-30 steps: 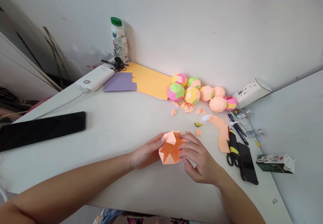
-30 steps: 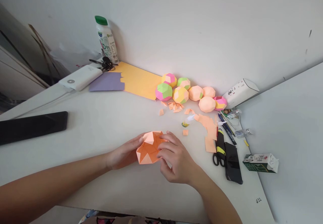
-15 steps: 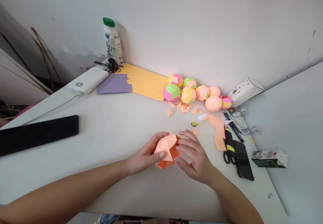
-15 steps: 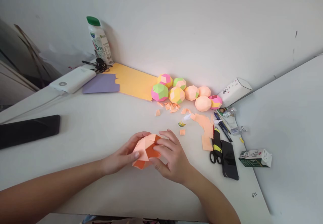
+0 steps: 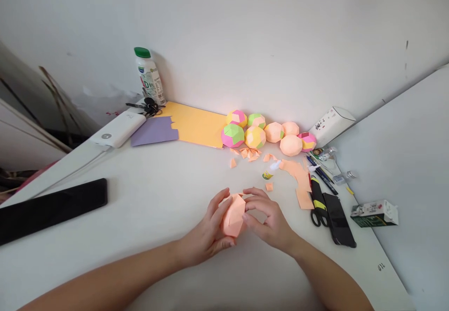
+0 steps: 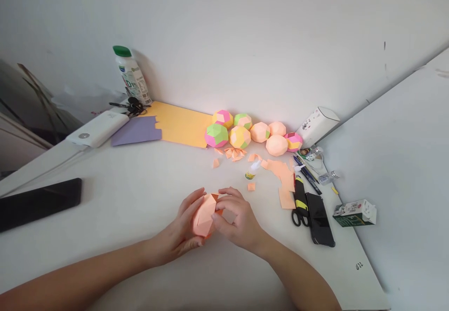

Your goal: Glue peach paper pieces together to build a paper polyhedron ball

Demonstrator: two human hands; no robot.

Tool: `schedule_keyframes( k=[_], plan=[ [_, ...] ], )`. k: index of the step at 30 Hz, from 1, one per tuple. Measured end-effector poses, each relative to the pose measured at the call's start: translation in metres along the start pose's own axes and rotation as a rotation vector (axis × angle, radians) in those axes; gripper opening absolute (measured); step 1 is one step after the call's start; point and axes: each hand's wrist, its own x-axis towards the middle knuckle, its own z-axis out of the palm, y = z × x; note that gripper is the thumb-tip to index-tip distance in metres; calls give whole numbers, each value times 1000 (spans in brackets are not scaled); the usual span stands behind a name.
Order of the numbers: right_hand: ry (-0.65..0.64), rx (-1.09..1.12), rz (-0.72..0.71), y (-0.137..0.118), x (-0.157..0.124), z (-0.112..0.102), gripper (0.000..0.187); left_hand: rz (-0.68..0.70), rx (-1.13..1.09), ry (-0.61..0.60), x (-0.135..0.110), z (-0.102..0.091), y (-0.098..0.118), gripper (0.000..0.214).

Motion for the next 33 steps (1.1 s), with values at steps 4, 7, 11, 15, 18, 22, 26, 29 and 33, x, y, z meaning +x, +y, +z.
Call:
schedule_keyframes(
  k=[4, 7, 11, 15, 18, 22, 26, 29, 33],
  plan=[
    [5, 53, 102, 2, 1, -3, 11, 21, 30, -39, -1, 0, 5, 71],
    [-37, 76, 152, 3, 2, -6, 13, -12, 29, -16, 0, -3, 7, 61],
    [-111, 60, 219, 5, 3, -8, 12, -35, 67, 25, 3, -8, 9, 40],
    [-153, 15, 193, 8, 2, -10, 10, -84, 92, -14, 4, -9, 11, 27],
    [-198, -48, 85, 7, 1, -11, 12, -31, 108, -54, 3, -8, 13, 22],
    [-257, -112, -8, 5, 2, -14, 13, 106, 134, -105, 3, -9, 15, 23],
    [-266, -159, -37, 5, 3, -19, 17, 141, 207, -179, 3, -8, 15, 34],
    [-297, -214, -52, 5, 1, -23, 16, 115, 220, -172, 4, -6, 10, 19],
    [-333, -302, -103, 6, -2, -23, 15, 52, 162, -108, 7, -5, 6, 12]
  ],
)
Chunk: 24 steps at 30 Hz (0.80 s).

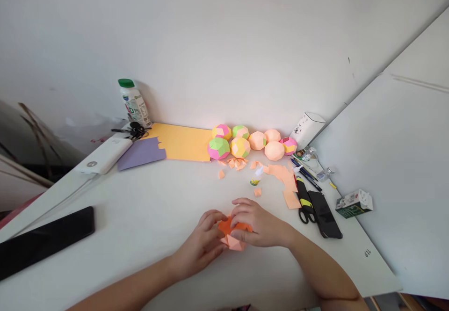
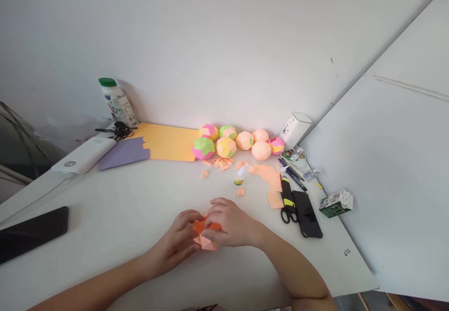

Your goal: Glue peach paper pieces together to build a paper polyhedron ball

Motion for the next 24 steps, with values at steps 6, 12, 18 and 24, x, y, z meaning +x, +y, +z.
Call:
schedule_keyframes(
  k=[6, 12, 18, 24],
  plan=[
    [75, 47, -81, -4, 6, 2, 16, -116, -204, 128, 5, -7, 2, 22],
    [128, 136, -1, -1, 9, 10, 15, -193, -429, 139, 5, -10, 5, 23],
    [134, 158, 67, -1, 8, 19, 22, -269, -610, 132, 6, -11, 9, 21],
    [218, 178, 147, -1, -6, -18, 20, -523, -859, 42, 16, -15, 38, 26]
  ],
)
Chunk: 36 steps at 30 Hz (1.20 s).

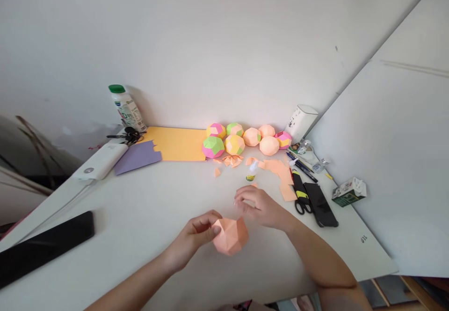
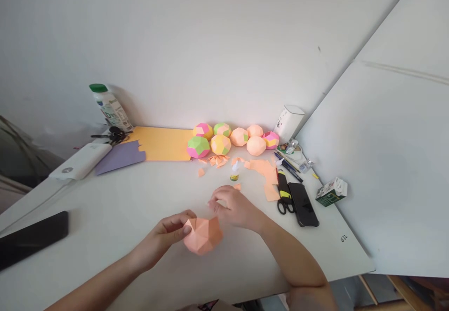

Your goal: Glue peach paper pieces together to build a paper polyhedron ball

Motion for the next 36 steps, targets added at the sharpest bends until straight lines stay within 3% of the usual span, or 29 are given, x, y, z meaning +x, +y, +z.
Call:
schedule_keyframes(
  k=[3, 6, 10, 15, 20, 23, 27, 36],
  plan=[
    [160, -3, 228, 19, 0, -28, 22, -124, -85, -40, 0, 18, 15, 25],
    [416, -22, 432, 54, 6, -41, 28, -198, -188, 50, 8, 33, 24, 26],
    [431, -22, 421, 100, 19, -28, 56, -164, -267, 83, 25, 37, 15, 28],
    [399, -3, 316, 123, 34, -4, 44, -178, -300, -6, 31, 24, -7, 31],
    [340, 0, 183, 86, 25, -21, 35, -77, -297, -54, 28, 12, -7, 29],
    [90, -103, -20, 45, 6, -43, 34, -12, -276, -60, 28, 11, -2, 26],
    [-138, -266, -126, 4, -16, -54, 38, 54, -304, -68, 25, 12, 1, 24],
    [-233, -392, -215, -10, -21, -43, 35, 46, -398, -101, 24, 14, 1, 22]
  ],
)
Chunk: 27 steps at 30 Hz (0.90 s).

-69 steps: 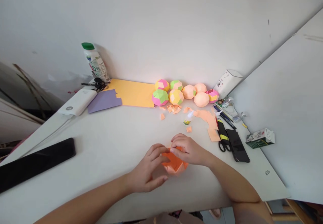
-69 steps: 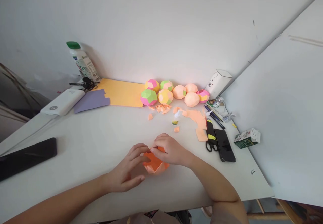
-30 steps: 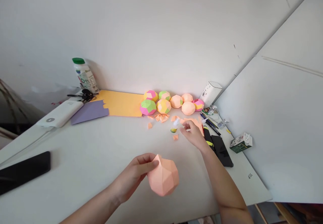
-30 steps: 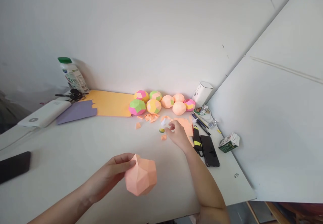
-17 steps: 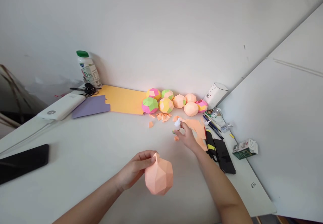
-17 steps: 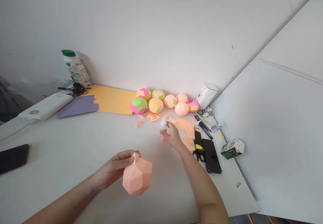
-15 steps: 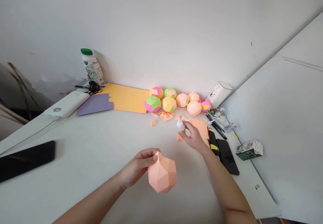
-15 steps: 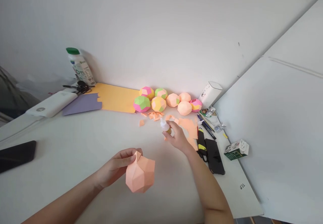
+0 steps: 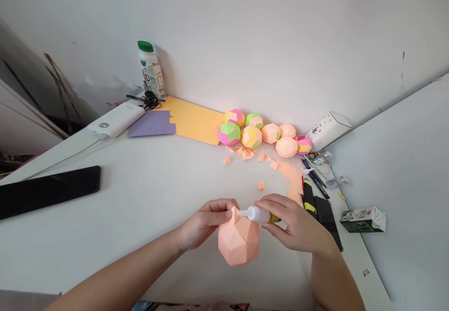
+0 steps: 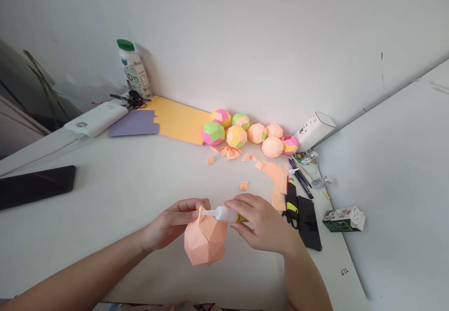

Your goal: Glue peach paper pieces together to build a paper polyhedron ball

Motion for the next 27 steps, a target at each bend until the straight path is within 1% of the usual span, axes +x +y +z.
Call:
schedule_keyframes(
  k=[4, 6, 20, 27],
  plan=[
    [-43, -3, 7, -1, 2, 1, 35, -7, -27, -7, 0, 2, -1, 21],
    [-44, -6, 9, -2, 2, 1, 35, -9, -36, -13, -1, 3, -2, 21],
    [26, -36, 7, -3, 6, 4, 26, -16, -73, -15, 0, -1, -9, 19],
    [45, -39, 90, 1, 6, 7, 29, -33, -53, -21, 0, 3, -5, 21]
  ],
)
